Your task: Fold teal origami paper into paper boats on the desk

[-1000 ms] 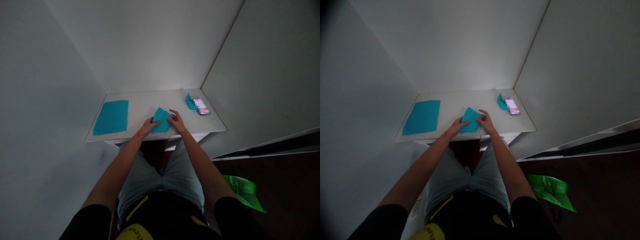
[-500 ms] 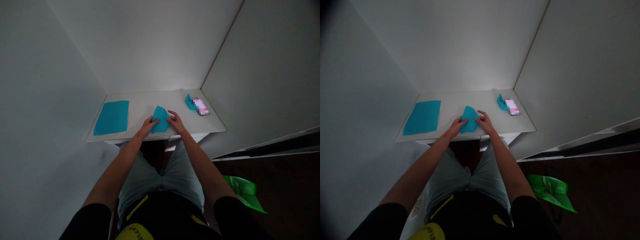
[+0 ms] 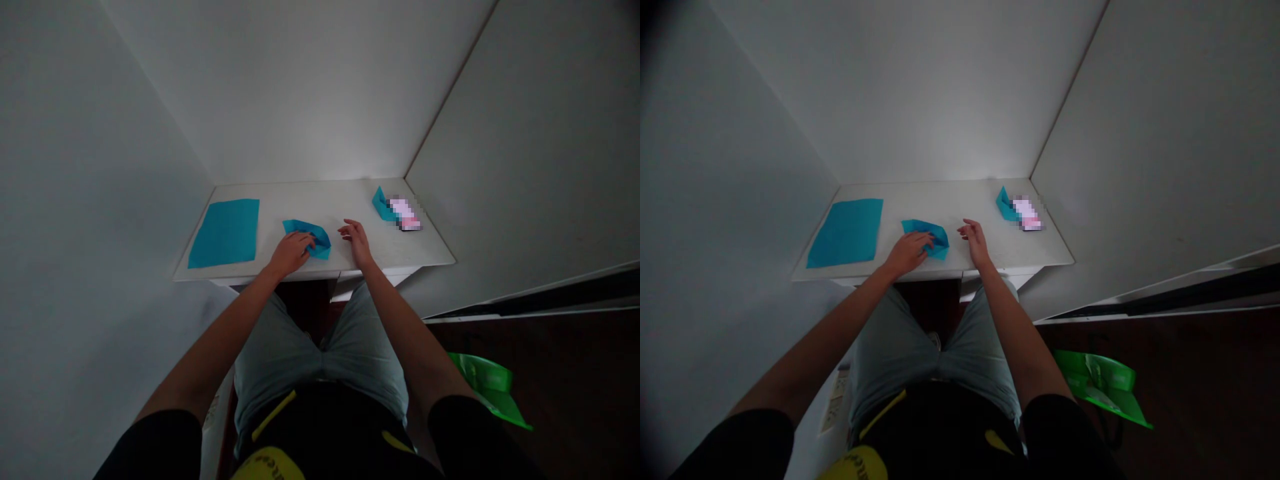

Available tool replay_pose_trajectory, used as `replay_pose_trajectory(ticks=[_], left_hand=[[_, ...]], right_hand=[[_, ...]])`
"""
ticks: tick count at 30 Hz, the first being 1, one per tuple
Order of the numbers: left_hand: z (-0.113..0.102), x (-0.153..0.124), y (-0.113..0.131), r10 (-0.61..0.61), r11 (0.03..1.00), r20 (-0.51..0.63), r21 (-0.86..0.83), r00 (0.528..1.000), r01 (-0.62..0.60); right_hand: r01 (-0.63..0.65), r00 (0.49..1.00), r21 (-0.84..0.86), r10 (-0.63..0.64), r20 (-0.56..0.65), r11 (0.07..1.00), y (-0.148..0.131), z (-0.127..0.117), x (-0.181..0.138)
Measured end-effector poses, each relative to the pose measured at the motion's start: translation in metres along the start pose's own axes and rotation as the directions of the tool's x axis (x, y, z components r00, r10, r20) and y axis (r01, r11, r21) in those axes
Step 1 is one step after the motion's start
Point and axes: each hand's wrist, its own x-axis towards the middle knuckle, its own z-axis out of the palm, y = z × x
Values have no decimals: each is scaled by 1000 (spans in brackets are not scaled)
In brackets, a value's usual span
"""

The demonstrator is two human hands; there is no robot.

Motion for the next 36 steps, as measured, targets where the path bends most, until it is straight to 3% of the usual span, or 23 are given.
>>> replay_pose_trajectory(ticks=[5,10,15,21,31,34,36], left_hand=[[28,-20,-3,-28,1000,20,-11,999,28],[32,-23,-1,-47,998,-13,-36,999,46],[41,-21,4,-53,996,-30,64,998,55],[54,-19,23,-178,968,-88,165,980,191],[56,-20,24,-206,970,-111,108,972,218],[56,-20,24,-206,968,-111,125,972,219],[54,-20,25,-200,970,-113,118,973,213]], right_hand=[[156,974,-230,-111,197,961,-11,5,-8],[341,886,-342,-179,428,876,-15,10,-12],[411,876,-461,-202,438,786,-10,11,-15],[456,889,-689,-260,376,563,-11,14,-26],[638,770,-755,-111,629,151,-37,6,-2],[674,739,-732,-71,670,102,-48,16,8],[672,740,-730,-72,669,125,-54,22,11]])
